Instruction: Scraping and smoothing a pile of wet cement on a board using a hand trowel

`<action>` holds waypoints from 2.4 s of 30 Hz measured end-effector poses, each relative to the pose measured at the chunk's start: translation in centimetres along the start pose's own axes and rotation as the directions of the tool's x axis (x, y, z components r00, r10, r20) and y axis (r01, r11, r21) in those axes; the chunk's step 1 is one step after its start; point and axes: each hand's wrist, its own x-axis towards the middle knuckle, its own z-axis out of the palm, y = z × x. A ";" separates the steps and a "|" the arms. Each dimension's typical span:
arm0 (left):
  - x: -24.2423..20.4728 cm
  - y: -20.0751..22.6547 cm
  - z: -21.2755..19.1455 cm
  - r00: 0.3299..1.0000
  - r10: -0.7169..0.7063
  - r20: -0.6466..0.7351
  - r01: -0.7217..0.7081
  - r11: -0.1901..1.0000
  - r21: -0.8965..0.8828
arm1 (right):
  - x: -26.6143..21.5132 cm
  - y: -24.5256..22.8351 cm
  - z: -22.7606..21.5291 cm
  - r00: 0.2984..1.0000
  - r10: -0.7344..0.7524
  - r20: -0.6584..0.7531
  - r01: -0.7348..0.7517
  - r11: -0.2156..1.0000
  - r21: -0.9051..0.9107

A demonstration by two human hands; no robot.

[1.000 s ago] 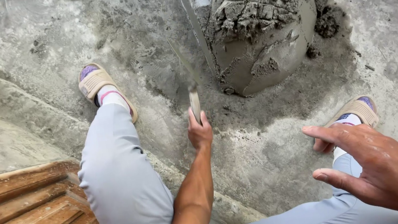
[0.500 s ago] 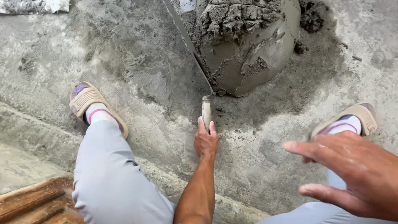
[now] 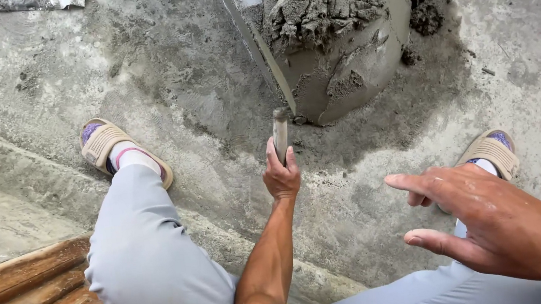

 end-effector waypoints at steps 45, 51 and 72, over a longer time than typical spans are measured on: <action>6.7 15.8 3.5 0.952 0.273 -0.139 -0.299 0.924 -0.239 | 15.4 2.1 1.0 0.891 0.402 -0.213 -0.334 0.896 0.292; 11.4 15.0 4.1 0.459 0.811 0.363 -0.813 0.548 -0.195 | 18.2 7.3 0.0 0.702 0.418 -0.577 0.059 0.773 0.631; 26.0 -6.8 -9.0 0.461 -0.185 0.868 -0.815 0.300 0.496 | 12.2 12.9 19.2 0.870 0.426 0.250 -0.424 0.903 -0.064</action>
